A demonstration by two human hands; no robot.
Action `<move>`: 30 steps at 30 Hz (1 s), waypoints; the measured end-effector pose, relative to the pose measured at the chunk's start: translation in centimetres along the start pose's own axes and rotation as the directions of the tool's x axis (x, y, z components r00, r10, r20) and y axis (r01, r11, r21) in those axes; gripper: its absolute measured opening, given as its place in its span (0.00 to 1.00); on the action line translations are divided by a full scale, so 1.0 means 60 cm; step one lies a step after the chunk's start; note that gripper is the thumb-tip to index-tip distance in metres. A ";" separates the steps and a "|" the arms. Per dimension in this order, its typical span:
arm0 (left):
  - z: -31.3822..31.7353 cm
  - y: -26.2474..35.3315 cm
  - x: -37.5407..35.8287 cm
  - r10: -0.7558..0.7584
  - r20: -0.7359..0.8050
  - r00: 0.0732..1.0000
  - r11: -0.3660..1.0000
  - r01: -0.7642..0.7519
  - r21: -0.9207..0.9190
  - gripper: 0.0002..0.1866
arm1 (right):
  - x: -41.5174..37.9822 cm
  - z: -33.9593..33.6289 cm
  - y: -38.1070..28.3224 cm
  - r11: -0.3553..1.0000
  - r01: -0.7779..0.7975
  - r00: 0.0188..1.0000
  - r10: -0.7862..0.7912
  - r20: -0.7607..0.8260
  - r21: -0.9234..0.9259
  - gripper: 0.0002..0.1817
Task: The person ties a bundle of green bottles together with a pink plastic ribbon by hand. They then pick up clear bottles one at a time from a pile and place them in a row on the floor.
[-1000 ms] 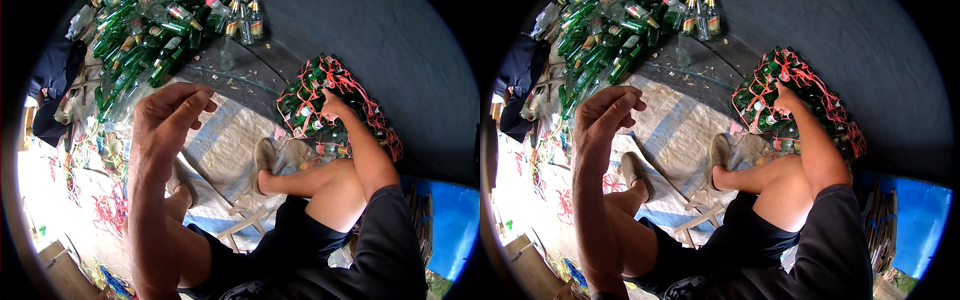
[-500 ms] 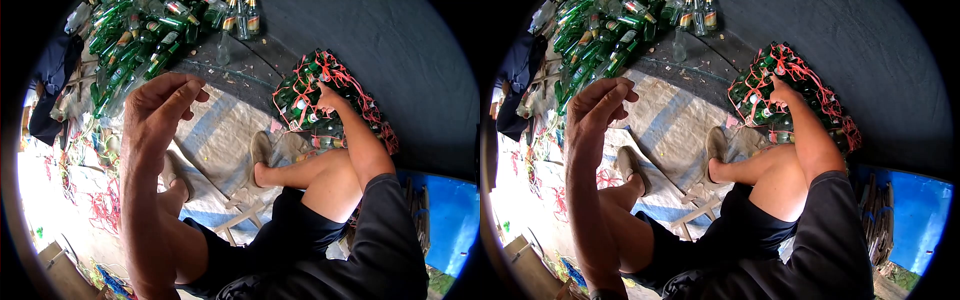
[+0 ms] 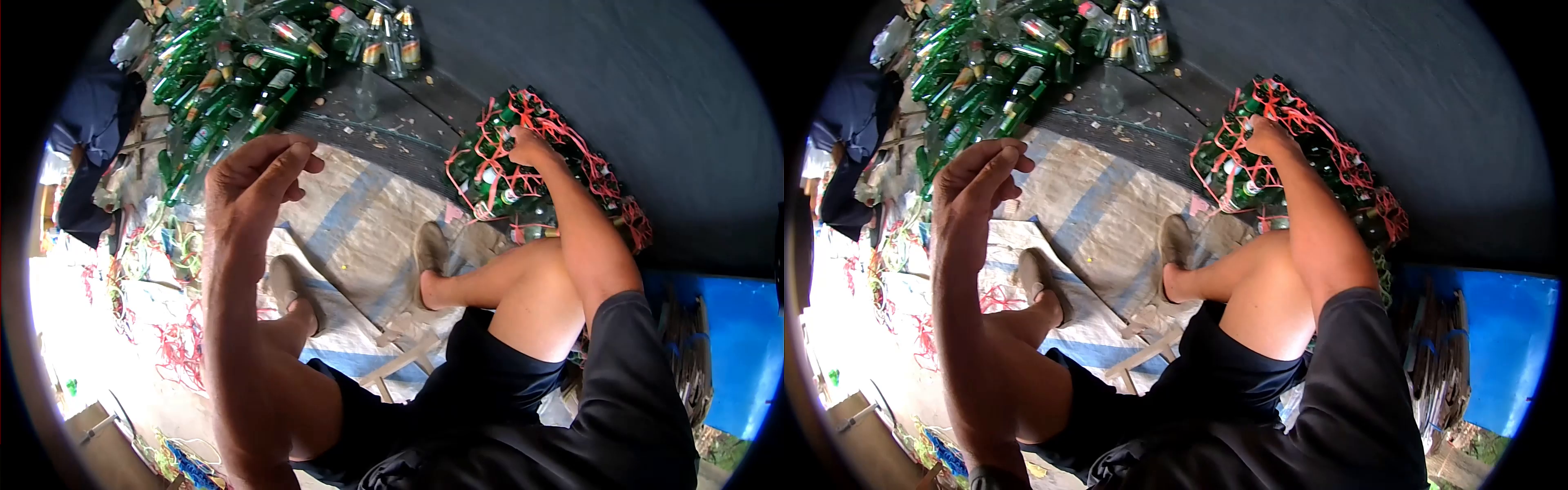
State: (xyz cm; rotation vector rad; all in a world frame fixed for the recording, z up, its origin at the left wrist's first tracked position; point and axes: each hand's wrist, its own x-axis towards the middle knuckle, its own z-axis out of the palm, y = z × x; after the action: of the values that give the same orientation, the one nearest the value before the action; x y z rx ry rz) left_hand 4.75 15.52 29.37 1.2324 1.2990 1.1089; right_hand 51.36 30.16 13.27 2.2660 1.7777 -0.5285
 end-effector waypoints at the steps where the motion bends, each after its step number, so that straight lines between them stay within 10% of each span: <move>1: -0.003 0.004 -0.003 0.002 -0.012 1.000 1.000 -0.003 -0.022 0.13 | 0.006 0.006 -0.002 0.999 0.041 0.998 -0.039 -0.046 0.034 0.33; 22: -0.079 -0.001 -0.019 0.033 -0.225 0.974 0.971 -0.085 -0.225 0.13 | -0.241 -0.136 -0.234 0.621 0.684 0.715 -0.466 -0.522 0.383 0.18; 30: -0.097 -0.004 -0.038 0.039 -0.268 0.963 0.965 -0.106 -0.240 0.12 | -0.439 -0.109 -0.145 0.588 0.775 0.585 -0.529 -0.614 0.232 0.18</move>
State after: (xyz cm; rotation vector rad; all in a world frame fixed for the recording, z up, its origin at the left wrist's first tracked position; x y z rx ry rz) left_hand -1.10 13.29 29.84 0.9734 1.2647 1.4811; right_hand 38.48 11.32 30.34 1.9934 3.1632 -0.6046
